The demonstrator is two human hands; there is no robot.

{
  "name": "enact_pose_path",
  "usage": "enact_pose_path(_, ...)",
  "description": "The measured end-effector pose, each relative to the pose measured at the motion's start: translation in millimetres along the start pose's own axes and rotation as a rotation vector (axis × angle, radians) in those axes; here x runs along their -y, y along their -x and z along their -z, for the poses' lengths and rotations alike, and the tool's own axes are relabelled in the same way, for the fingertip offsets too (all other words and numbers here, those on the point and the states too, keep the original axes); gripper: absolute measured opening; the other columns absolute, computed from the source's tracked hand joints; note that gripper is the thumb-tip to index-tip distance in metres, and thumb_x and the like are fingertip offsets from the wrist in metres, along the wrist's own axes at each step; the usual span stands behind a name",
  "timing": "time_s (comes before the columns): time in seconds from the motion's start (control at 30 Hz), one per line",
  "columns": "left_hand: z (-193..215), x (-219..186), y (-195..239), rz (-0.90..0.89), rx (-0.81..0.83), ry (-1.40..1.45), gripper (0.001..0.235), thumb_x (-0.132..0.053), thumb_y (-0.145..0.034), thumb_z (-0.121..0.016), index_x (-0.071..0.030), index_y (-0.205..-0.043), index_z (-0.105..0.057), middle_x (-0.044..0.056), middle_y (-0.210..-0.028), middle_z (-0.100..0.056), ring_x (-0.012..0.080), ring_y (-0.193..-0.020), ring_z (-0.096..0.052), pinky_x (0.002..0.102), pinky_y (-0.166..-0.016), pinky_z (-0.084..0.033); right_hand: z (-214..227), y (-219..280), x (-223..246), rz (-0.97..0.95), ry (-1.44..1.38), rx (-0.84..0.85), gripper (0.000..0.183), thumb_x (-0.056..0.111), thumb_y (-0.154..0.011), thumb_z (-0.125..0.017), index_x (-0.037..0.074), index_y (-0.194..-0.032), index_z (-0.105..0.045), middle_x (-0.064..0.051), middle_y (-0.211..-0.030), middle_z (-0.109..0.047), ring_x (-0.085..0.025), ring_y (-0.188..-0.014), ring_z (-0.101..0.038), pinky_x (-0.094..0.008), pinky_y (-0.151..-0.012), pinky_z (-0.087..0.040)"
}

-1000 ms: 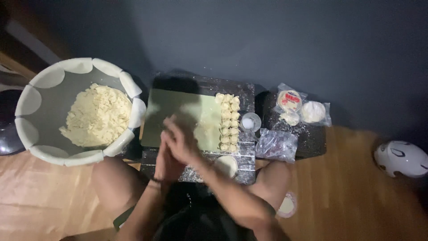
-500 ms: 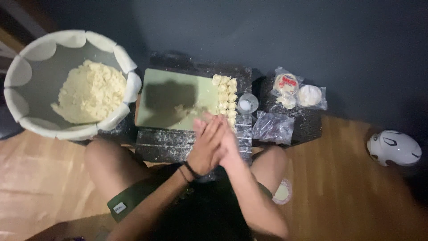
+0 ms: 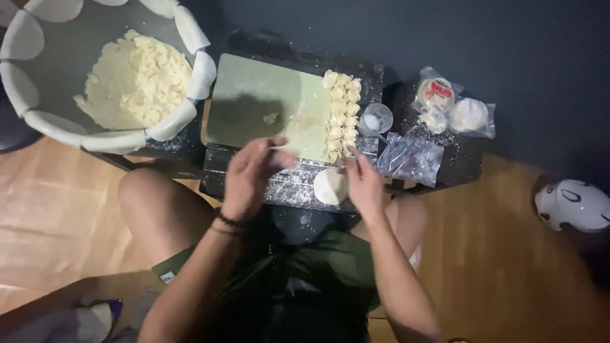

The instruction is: The person sits on the floor and assembles dumplings by placing filling onto round dough wrappers, folding them, and sealing the edges. The finished dumplings are placed in a row on a cutting board.

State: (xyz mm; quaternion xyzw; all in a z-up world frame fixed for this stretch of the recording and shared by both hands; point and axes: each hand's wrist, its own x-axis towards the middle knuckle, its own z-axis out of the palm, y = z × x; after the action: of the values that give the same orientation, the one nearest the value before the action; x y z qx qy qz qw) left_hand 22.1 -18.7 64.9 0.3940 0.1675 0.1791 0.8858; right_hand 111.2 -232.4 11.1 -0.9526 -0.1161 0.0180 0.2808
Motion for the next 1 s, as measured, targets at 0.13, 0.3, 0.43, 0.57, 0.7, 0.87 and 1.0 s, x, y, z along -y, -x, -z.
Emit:
enact_pose_path(0.13, 48.8, 24.0, 10.7, -0.034, 0.036, -0.337, 0.032, -0.006, -0.095, -0.065, 0.003, -0.125, -0.058, 0.023, -0.103, -0.065, 0.0338, -0.076, -0.072, 0.037, -0.065, -0.061, -12.8, 5.3, -71.0, -0.007, -0.037, 0.037, 0.027, 0.028, -0.099, -0.064, 0.026, -0.123, -0.074, -0.001, -0.111, -0.077, -0.029, -0.107, -0.072, -0.042, -0.09, -0.058)
enact_pose_path(0.3, 73.9, 102.3, 13.5, 0.003, 0.139, -0.993, 0.022, -0.018, -0.089, -0.077, -0.013, -0.109, -0.073, 0.007, -0.104, -0.075, 0.0296, -0.098, -0.075, 0.039, -0.075, -0.064, -79.9, 29.2, -120.8, 0.112, 0.208, -0.018, 0.023, 0.04, -0.092, -0.069, 0.032, -0.112, -0.074, 0.001, -0.099, -0.07, -0.025, -0.095, -0.072, -0.041, -0.081, -0.058)
enact_pose_path(0.43, 77.5, 141.4, 18.1, 0.121, 0.307, -1.115, 0.026, -0.036, -0.096, -0.068, -0.018, -0.114, -0.071, 0.008, -0.095, -0.078, 0.0325, -0.092, -0.076, 0.047, -0.078, -0.058, -96.8, 44.1, -86.5, 0.323, 0.1, -0.079, 0.024, 0.031, -0.082, -0.078, 0.024, -0.104, -0.071, 0.002, -0.097, -0.063, -0.024, -0.095, -0.068, -0.039, -0.083, -0.056)
enact_pose_path(0.57, 51.0, 121.0, 23.5, 0.198, 0.306, -1.043, 0.026, -0.029, -0.101, -0.062, -0.011, -0.117, -0.07, 0.012, -0.099, -0.077, 0.0315, -0.087, -0.077, 0.048, -0.077, -0.059, -103.4, 42.4, -66.6, 0.331, 0.11, -0.021, 0.029, 0.011, -0.079, -0.07, 0.018, -0.104, -0.057, -0.004, -0.094, -0.055, -0.033, -0.094, -0.063, -0.046, -0.077, -0.052)
enact_pose_path(0.7, 63.7, 120.6, 26.7, 0.225, 0.295, -1.057, 0.028, -0.033, -0.102, -0.061, -0.013, -0.119, -0.07, 0.014, -0.105, -0.076, 0.0368, -0.095, -0.075, 0.052, -0.08, -0.059, -99.1, 37.9, -57.8, 0.352, 0.135, -0.017, 0.026, 0.013, -0.08, -0.07, 0.017, -0.1, -0.053, -0.006, -0.09, -0.053, -0.034, -0.092, -0.062, -0.047, -0.076, -0.052)
enact_pose_path(0.87, 63.4, 107.4, 29.0, 0.321, 0.254, -1.076, 0.027, -0.027, -0.098, -0.062, -0.009, -0.116, -0.07, 0.02, -0.114, -0.074, 0.0441, -0.106, -0.069, 0.056, -0.088, -0.055, -105.1, 25.7, -71.1, 0.172, -0.089, -0.012, 0.014, 0.022, -0.096, -0.064, 0.01, -0.089, -0.062, -0.016, -0.082, -0.06, -0.046, -0.091, -0.064, -0.052, -0.076, -0.053)
enact_pose_path(1.0, 63.7, 85.0, 24.9, 0.295, 0.257, -0.982, 0.026, -0.02, -0.099, -0.061, -0.007, -0.12, -0.069, 0.021, -0.115, -0.074, 0.0438, -0.107, -0.07, 0.056, -0.088, -0.055, -83.6, 24.4, -70.9, 0.093, -0.098, -0.018, 0.019, 0.028, -0.099, -0.064, 0.009, -0.096, -0.067, -0.022, -0.088, -0.068, -0.046, -0.095, -0.066, -0.055, -0.082, -0.053)
